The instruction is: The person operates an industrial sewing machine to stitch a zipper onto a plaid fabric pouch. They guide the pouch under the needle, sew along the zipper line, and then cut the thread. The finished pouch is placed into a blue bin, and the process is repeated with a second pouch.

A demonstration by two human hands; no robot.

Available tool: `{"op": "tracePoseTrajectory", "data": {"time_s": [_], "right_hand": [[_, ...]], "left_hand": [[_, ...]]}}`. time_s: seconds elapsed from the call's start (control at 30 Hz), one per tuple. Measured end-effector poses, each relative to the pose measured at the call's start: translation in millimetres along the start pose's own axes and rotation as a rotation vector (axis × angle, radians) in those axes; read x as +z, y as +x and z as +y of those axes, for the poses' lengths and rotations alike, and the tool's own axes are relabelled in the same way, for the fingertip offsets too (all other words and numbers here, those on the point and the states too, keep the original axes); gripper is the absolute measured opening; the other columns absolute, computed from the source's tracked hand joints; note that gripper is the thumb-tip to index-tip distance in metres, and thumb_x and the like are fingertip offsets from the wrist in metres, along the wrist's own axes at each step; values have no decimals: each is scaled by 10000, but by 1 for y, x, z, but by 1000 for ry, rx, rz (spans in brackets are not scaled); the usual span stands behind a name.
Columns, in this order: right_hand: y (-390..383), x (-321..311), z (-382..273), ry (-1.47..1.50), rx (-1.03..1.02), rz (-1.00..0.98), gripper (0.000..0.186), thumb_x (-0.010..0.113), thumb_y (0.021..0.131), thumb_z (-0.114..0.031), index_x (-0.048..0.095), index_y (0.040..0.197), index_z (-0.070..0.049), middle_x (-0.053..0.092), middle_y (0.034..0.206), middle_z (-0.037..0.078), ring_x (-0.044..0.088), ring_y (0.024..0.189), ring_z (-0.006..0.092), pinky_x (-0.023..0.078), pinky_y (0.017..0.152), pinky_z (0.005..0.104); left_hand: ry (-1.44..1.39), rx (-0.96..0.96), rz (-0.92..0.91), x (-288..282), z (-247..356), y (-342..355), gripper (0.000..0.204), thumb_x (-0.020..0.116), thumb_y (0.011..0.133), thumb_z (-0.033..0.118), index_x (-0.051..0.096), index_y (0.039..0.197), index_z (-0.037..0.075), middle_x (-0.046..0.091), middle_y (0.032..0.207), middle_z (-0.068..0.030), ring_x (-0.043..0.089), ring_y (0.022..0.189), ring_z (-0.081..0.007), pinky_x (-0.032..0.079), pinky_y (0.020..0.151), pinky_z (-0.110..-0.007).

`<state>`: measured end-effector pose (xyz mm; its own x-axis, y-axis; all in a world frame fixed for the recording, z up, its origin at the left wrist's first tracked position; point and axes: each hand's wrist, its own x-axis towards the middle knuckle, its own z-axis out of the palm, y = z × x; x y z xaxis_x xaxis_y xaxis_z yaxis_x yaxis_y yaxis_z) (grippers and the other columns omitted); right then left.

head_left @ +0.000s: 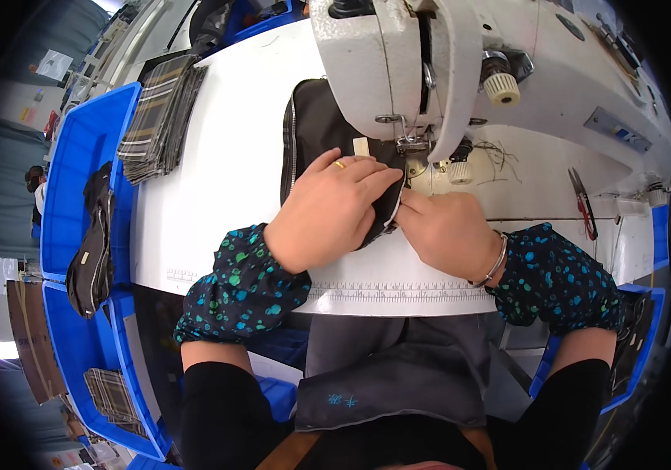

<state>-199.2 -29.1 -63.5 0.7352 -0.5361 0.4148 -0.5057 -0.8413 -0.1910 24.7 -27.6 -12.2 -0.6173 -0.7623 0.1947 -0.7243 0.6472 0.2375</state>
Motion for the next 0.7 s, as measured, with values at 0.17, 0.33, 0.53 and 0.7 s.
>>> {"op": "tracePoseTrajectory", "data": {"time_s": [0.17,0.33,0.53,0.7], "right_hand": [[3,0,2,415,74,51,253,679,864,-78,683,1117,-85,693,1020,40,700,763,282,553,624,391],[5,-3,1,490,40,87,198,703,863,-79,681,1060,-89,675,954,31,697,766,270,536,608,395],[2,-5,2,78,-128,359,131,735,758,-123,677,875,-112,621,833,-15,616,592,151,460,486,315],[0,-13,-5,-87,-153,366,102,699,733,-147,674,822,-107,654,855,15,582,561,119,444,482,282]], "left_hand": [[-156,31,-32,-22,6,-6,625,679,771,100,600,1388,31,663,1325,-178,638,1249,-359,448,1133,-567],[-42,2,20,-14,10,-10,682,801,695,90,622,1354,76,675,1304,-113,643,1252,-326,445,1140,-553],[63,1,63,-4,15,-20,538,816,637,28,717,1158,118,715,1134,-16,679,1191,-249,474,1121,-524],[136,42,102,3,20,-21,405,788,662,14,738,1050,120,709,1027,2,706,1108,-222,493,1097,-512]]}}
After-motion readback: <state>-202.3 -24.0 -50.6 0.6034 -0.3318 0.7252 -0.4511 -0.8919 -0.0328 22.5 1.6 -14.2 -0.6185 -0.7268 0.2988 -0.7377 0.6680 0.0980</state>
